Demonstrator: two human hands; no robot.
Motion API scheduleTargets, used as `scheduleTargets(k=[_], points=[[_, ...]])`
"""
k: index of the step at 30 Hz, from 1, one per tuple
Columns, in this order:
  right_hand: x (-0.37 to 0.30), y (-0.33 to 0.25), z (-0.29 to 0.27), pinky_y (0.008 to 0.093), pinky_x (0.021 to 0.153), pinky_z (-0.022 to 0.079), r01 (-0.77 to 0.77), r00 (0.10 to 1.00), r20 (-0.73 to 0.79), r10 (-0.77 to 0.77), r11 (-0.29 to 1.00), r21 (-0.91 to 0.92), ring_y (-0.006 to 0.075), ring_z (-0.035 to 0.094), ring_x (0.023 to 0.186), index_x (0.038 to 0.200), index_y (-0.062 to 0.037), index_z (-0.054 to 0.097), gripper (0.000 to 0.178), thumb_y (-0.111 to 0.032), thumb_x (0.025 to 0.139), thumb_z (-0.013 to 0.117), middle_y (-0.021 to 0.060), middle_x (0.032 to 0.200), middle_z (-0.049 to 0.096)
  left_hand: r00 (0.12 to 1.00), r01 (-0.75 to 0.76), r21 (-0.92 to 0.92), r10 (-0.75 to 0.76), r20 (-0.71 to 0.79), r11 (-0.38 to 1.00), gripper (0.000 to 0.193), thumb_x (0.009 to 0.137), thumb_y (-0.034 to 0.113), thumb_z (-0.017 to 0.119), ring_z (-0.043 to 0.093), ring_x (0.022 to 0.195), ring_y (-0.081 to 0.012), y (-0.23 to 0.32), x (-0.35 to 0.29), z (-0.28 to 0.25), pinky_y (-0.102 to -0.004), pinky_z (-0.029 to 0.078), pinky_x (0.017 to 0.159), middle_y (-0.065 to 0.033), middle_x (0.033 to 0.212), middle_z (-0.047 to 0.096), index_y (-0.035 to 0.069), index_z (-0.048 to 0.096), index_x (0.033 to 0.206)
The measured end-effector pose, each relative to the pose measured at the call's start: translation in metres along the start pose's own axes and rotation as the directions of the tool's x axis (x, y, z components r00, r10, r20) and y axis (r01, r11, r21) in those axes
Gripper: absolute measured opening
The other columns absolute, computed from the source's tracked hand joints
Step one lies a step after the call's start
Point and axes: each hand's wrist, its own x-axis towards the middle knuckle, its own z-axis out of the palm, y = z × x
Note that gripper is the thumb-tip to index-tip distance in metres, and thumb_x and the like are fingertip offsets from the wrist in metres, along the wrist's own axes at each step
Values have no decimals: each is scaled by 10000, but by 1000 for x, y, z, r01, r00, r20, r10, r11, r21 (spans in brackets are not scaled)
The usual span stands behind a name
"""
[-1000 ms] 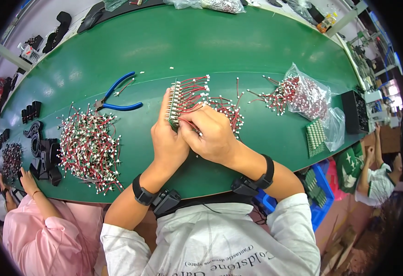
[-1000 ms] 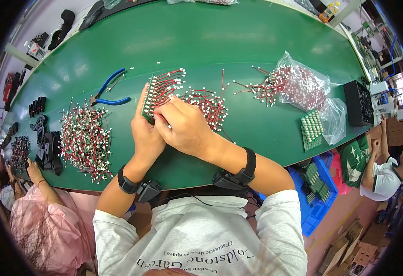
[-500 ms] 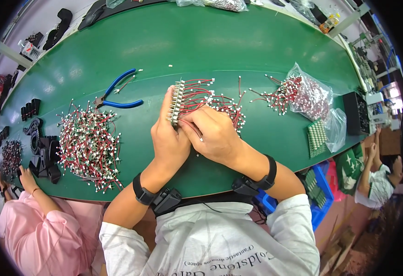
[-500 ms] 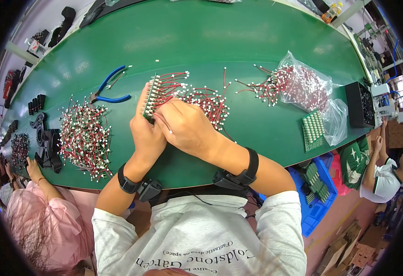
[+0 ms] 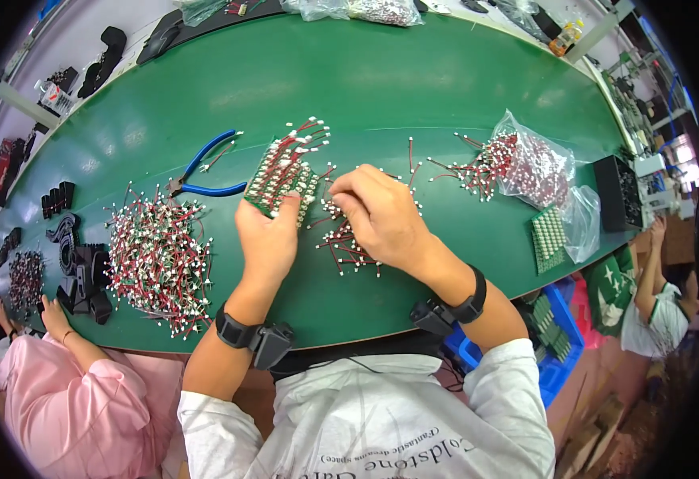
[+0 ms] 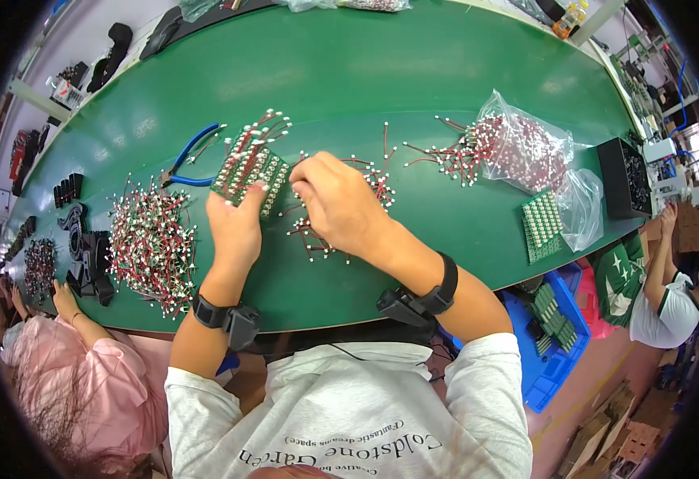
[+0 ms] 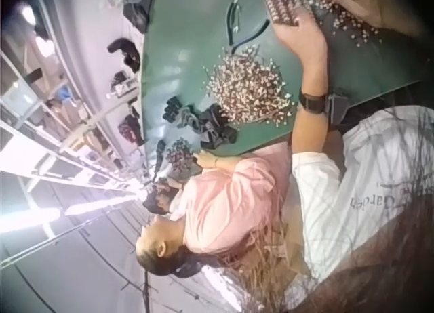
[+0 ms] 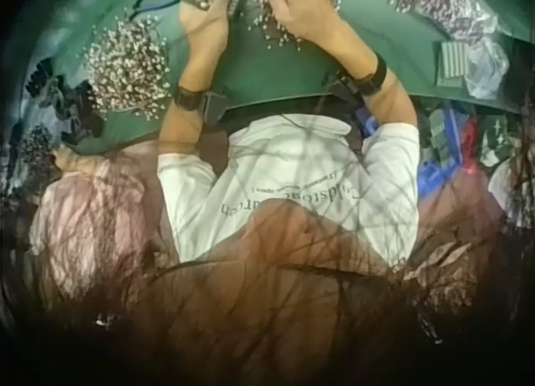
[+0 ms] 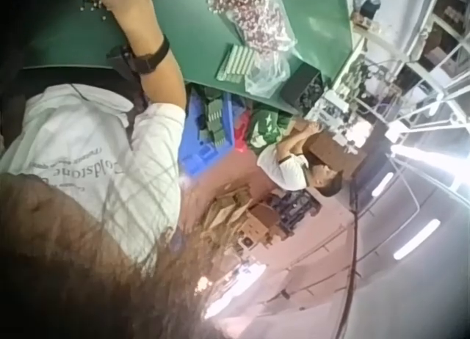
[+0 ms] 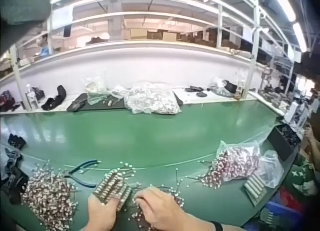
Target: Manually inserting small LED components into a circuit board.
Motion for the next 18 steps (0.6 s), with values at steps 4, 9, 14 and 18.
scheduleTargets(k=[4, 9, 14, 18], points=[[1, 11, -13, 309, 650, 508, -166, 986, 51, 161, 979, 118, 192, 638, 717, 996, 21, 636, 138, 23, 866, 591, 107, 832, 639, 986, 147, -331, -110, 126, 932, 294, 848, -76, 593, 640, 928, -155, 3, 0, -4, -299, 511, 816, -102, 1090, 662, -35, 578, 1139], [4, 9, -17, 245, 683, 534, -422, 905, 131, 404, 821, 385, 94, 649, 738, 1034, 29, 651, 145, -4, 912, 581, 84, 853, 688, 960, 242, -378, -164, 226, 894, 343, 834, -82, 597, 652, 960, -197, 3, -4, 0, -329, 523, 854, -121, 1104, 660, -41, 566, 1173], [1, 13, -15, 241, 632, 532, -394, 918, 121, 378, 827, 401, 87, 643, 686, 998, 50, 636, 113, -14, 917, 593, 67, 784, 680, 949, 211, -280, -128, 287, 937, 429, 811, -45, 533, 652, 1042, -297, -2, -5, 0, -432, 543, 941, -193, 1168, 630, -81, 514, 1238], [1, 10, -14, 245, 591, 526, -397, 916, 104, 388, 832, 387, 86, 633, 643, 974, 53, 629, 106, -33, 915, 611, 64, 761, 674, 941, 244, -354, -132, 313, 903, 440, 837, -77, 591, 622, 1058, -187, -5, -6, -3, -332, 488, 944, -105, 1163, 632, -20, 505, 1265]])
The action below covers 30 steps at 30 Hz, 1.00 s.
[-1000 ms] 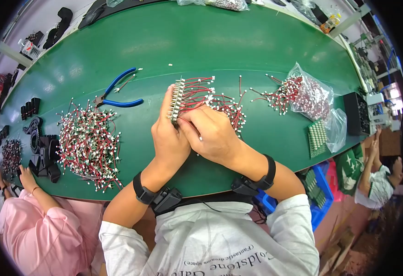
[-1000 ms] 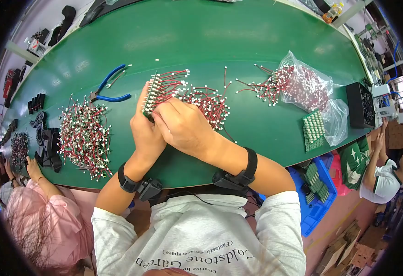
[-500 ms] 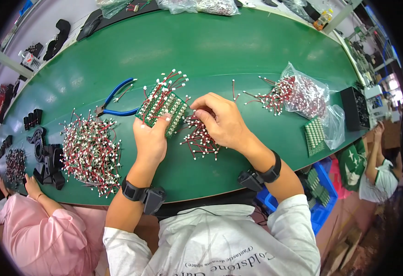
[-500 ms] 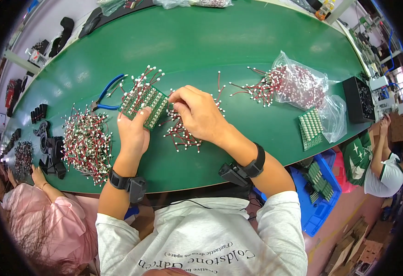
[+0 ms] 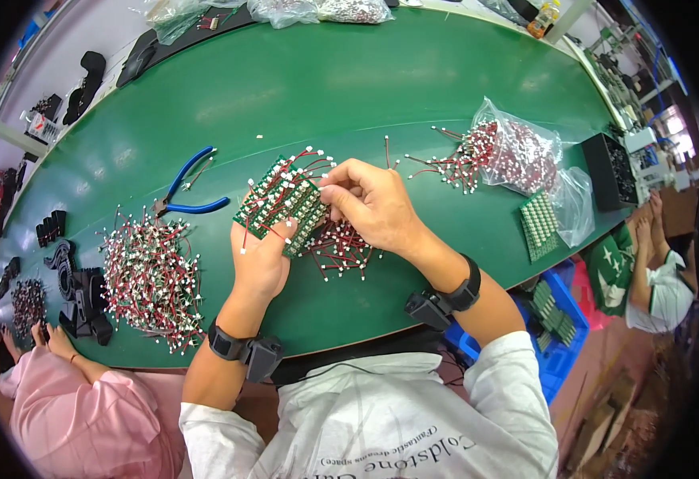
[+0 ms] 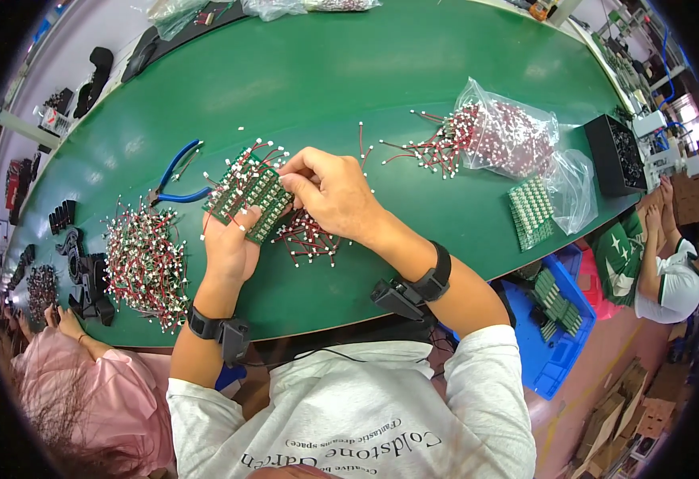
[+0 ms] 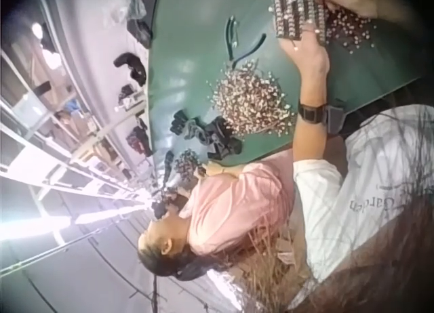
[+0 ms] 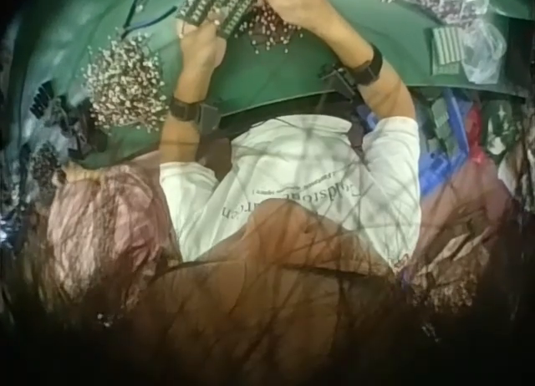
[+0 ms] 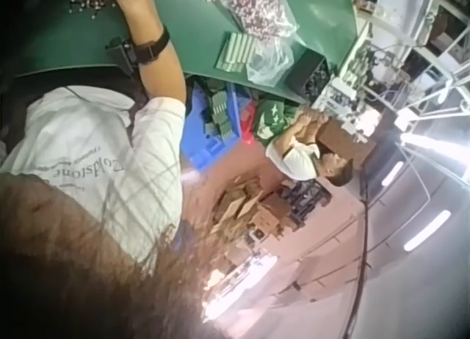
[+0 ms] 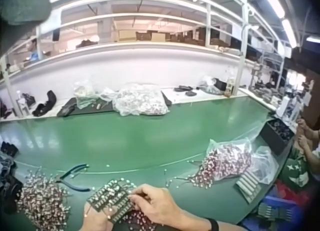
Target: Manually inserting small LED components into a circuit board.
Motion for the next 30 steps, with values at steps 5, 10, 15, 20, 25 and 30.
scheduleTargets(k=[5, 10, 15, 20, 25, 30], points=[[1, 11, 1, 247, 574, 518, 62, 998, -24, -65, 992, -108, 89, 629, 628, 968, 62, 626, 118, -40, 907, 621, 78, 748, 667, 995, -96, 167, 94, 19, 981, 484, 842, -48, 586, 604, 1090, -174, 1, -4, 10, -320, 468, 974, -109, 1206, 609, -39, 465, 1311], [1, 10, 4, 274, 552, 504, 291, 947, -56, -318, 915, -279, 141, 625, 597, 946, 77, 627, 123, -23, 876, 626, 119, 757, 640, 986, -165, 311, 158, 46, 936, 521, 848, -19, 582, 582, 1117, -159, 1, -6, 11, -304, 450, 986, -110, 1226, 591, -60, 429, 1344], [0, 14, 6, 285, 545, 504, 330, 924, -82, -374, 886, -325, 165, 615, 598, 931, 74, 617, 165, -27, 805, 652, 119, 782, 632, 981, -192, 343, 180, 66, 920, 521, 848, -29, 579, 579, 1099, -144, -4, -6, 16, -292, 456, 962, -99, 1218, 587, -53, 426, 1345], [2, 14, 7, 301, 545, 497, 306, 928, -84, -362, 872, -381, 187, 601, 586, 929, 42, 621, 182, -37, 769, 659, 111, 771, 617, 984, -177, 337, 164, 69, 925, 511, 849, -43, 572, 572, 1088, -131, -1, -7, 19, -279, 464, 935, -83, 1207, 581, -44, 430, 1339], [0, 15, 6, 314, 546, 493, 305, 929, -83, -361, 873, -381, 202, 599, 587, 938, 23, 628, 188, -41, 766, 668, 111, 767, 615, 968, -250, 438, 215, 127, 864, 526, 843, -75, 556, 568, 1085, -124, 2, -7, 22, -260, 477, 896, -81, 1214, 566, -39, 414, 1348], [0, 15, 8, 318, 546, 496, 325, 925, -55, -375, 859, -396, 222, 601, 593, 945, 19, 630, 187, -30, 769, 664, 120, 781, 617, 971, -238, 433, 206, 120, 869, 540, 839, -94, 546, 567, 1088, -125, 7, -10, 25, -262, 476, 906, -83, 1225, 555, -35, 399, 1356]])
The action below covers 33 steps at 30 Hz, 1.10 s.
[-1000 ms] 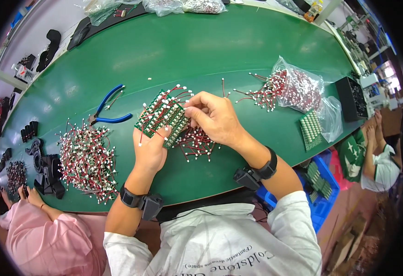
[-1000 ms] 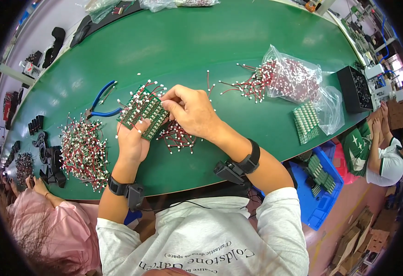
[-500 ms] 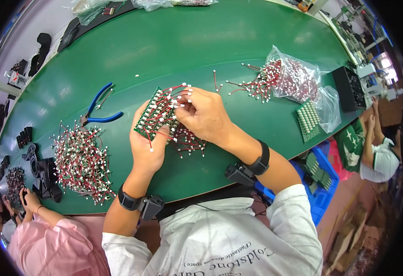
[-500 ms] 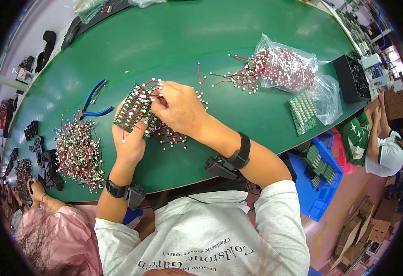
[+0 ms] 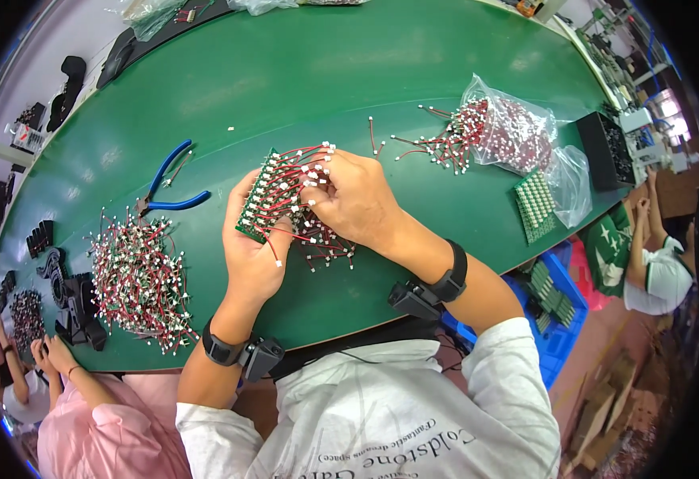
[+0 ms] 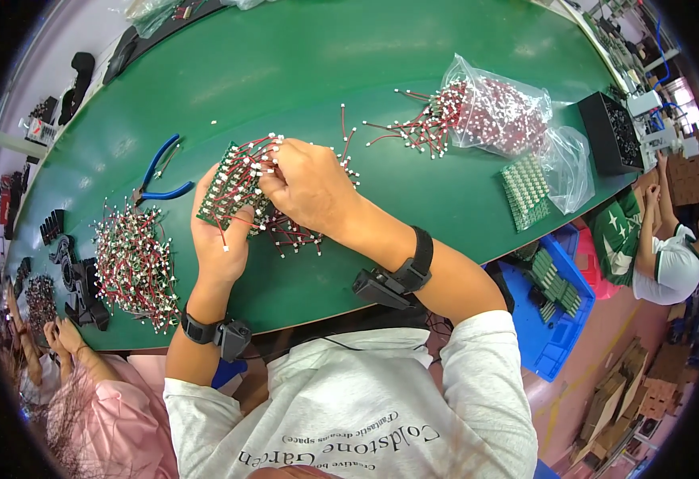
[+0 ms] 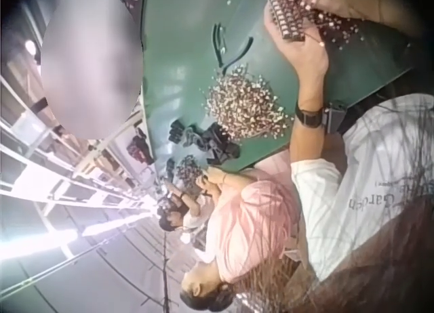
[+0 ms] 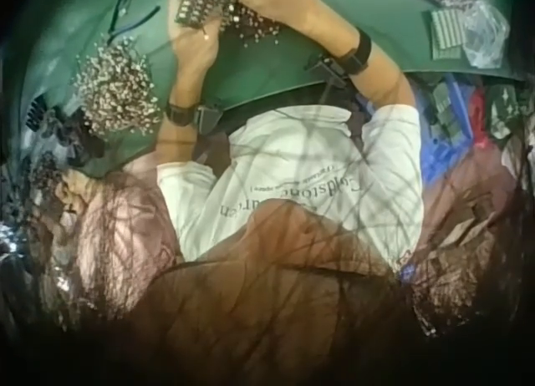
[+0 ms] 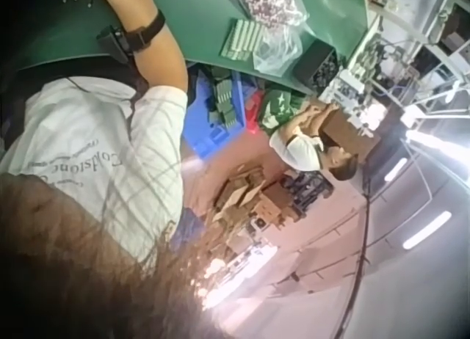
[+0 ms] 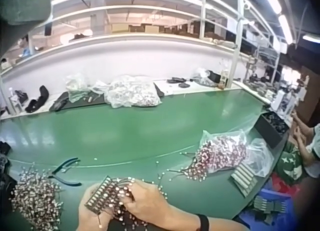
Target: Manually inserting small LED components into a circuit board.
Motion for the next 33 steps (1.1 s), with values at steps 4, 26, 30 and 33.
scheduleTargets(k=[4, 26, 30, 33], points=[[-1, 4, 4, 343, 553, 513, 53, 998, -26, -54, 996, -68, 265, 614, 611, 896, 23, 610, 151, -5, 755, 654, 136, 791, 610, 998, -64, 55, 65, -6, 996, 534, 834, -102, 537, 566, 1088, -122, -5, 0, -1, -255, 479, 899, -83, 1224, 554, -32, 404, 1346], [7, 7, -11, 341, 590, 515, 98, 989, 123, -80, 984, -149, 273, 650, 655, 930, 7, 664, 137, -62, 813, 679, 156, 776, 654, 999, -20, 105, 16, 43, 994, 504, 858, -67, 550, 555, 1126, -145, -3, 3, -3, -282, 439, 979, -92, 1244, 558, -36, 424, 1344], [27, 9, -61, 287, 607, 491, -133, 985, 122, 122, 988, 81, 139, 628, 652, 974, -14, 702, 176, -143, 855, 707, 104, 805, 697, 986, -107, 80, 116, -115, 991, 521, 871, -2, 582, 572, 1119, -157, -5, 4, -12, -288, 444, 984, -109, 1273, 558, -39, 408, 1361], [27, 36, -119, 334, 707, 513, -80, 985, 133, 113, 969, -232, 215, 632, 751, 1013, -61, 719, 220, -116, 800, 712, 105, 848, 666, 982, -109, 52, 116, -151, 993, 542, 863, -26, 558, 590, 1097, -160, -8, 6, -17, -292, 465, 964, -107, 1255, 565, -36, 387, 1377]])
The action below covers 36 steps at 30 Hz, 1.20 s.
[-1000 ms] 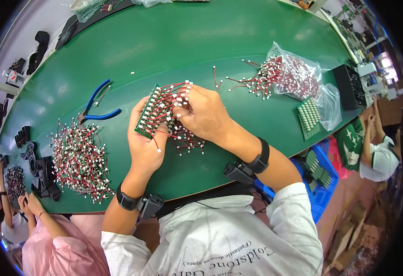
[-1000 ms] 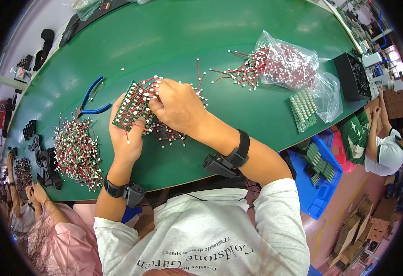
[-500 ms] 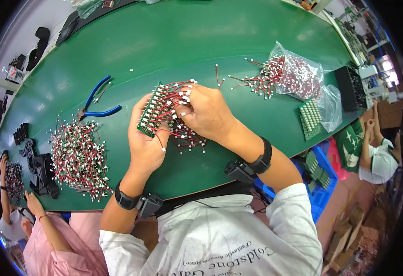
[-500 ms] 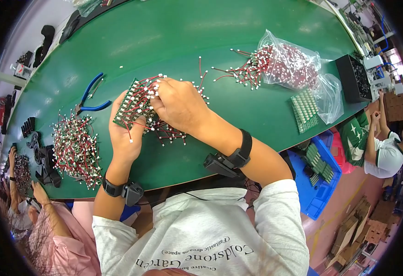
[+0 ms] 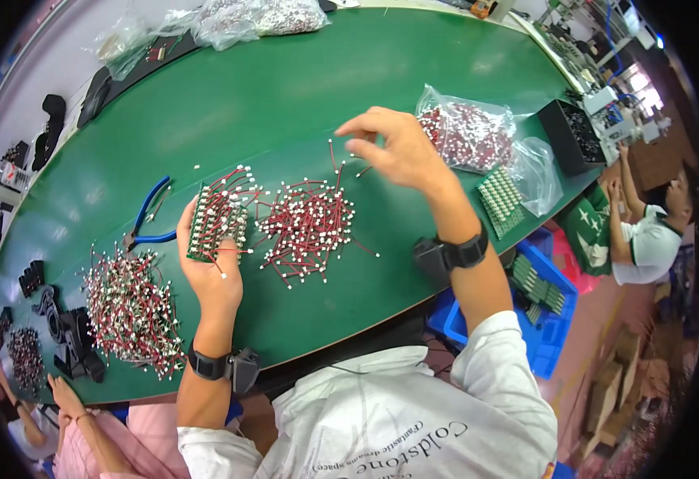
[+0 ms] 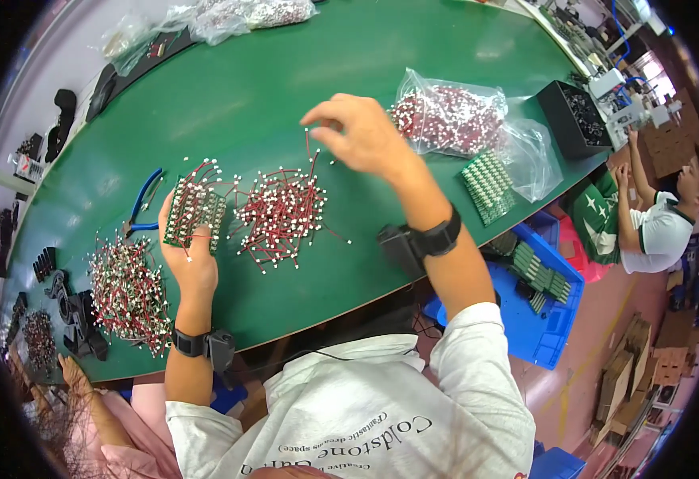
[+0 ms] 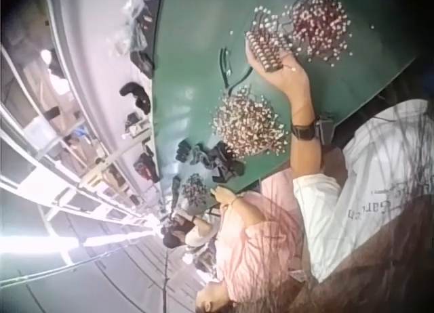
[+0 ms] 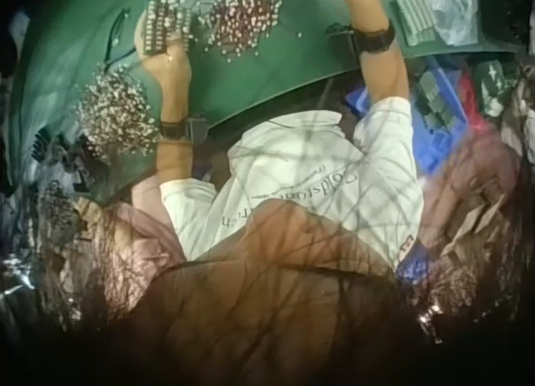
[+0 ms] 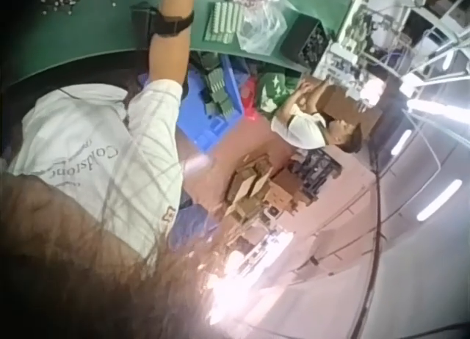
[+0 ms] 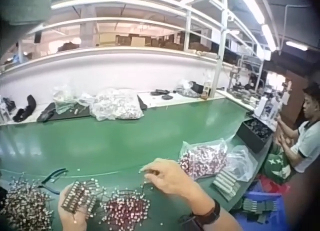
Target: Manually inserting small LED components into a circuit board.
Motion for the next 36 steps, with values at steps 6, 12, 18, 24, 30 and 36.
scheduleTargets(k=[6, 12, 18, 24, 30, 36], points=[[-23, 39, -10, 411, 882, 465, 48, 986, 165, 10, 938, -343, 304, 578, 969, 1061, -82, 709, 327, -159, 747, 758, 133, 969, 628, 992, -107, 174, 94, 79, 979, 546, 838, -64, 513, 578, 1104, -155, -6, -3, 5, -287, 460, 958, -117, 1263, 548, -40, 402, 1372], [-25, 43, 27, 408, 797, 459, 25, 994, 113, 3, 969, -245, 311, 561, 899, 856, -43, 644, 94, -88, 788, 692, 110, 891, 596, 999, -36, 48, 34, 32, 998, 577, 802, -121, 499, 588, 1076, -146, -5, 0, 7, -264, 454, 949, -87, 1218, 572, -31, 416, 1365], [-22, 28, 41, 390, 747, 469, 140, 989, -32, -143, 987, -81, 333, 572, 828, 891, -1, 553, 66, -16, 846, 600, 145, 872, 586, 1000, 6, 26, -6, 2, 1000, 581, 800, -128, 490, 588, 1090, -143, -3, 0, 6, -264, 467, 939, -93, 1225, 570, -23, 411, 1366], [-3, -39, 50, 285, 636, 453, -61, 997, 65, 38, 910, 411, 103, 538, 733, 998, 10, 500, 96, -69, 943, 496, 57, 822, 564, 999, 18, -69, -20, -31, 997, 554, 822, -93, 522, 599, 1086, -153, -3, 1, 4, -282, 482, 949, -102, 1212, 587, -24, 412, 1361], [-8, -56, 71, 204, 593, 408, -144, 986, 159, 60, 785, 602, 16, 479, 723, 1029, 0, 525, 113, -77, 948, 540, -12, 872, 529, 984, 150, -220, -168, -66, 964, 554, 819, -95, 548, 601, 1097, -165, -6, 4, 7, -297, 474, 975, -109, 1226, 594, -23, 418, 1353], [-15, -55, 76, 194, 570, 392, -222, 971, 214, 108, 737, 638, 7, 484, 683, 995, 11, 578, 97, -76, 953, 572, -33, 800, 556, 986, 159, -216, -167, -22, 963, 592, 812, -119, 532, 605, 1095, -166, -5, 0, 9, -287, 507, 928, -114, 1238, 587, -19, 388, 1377]])
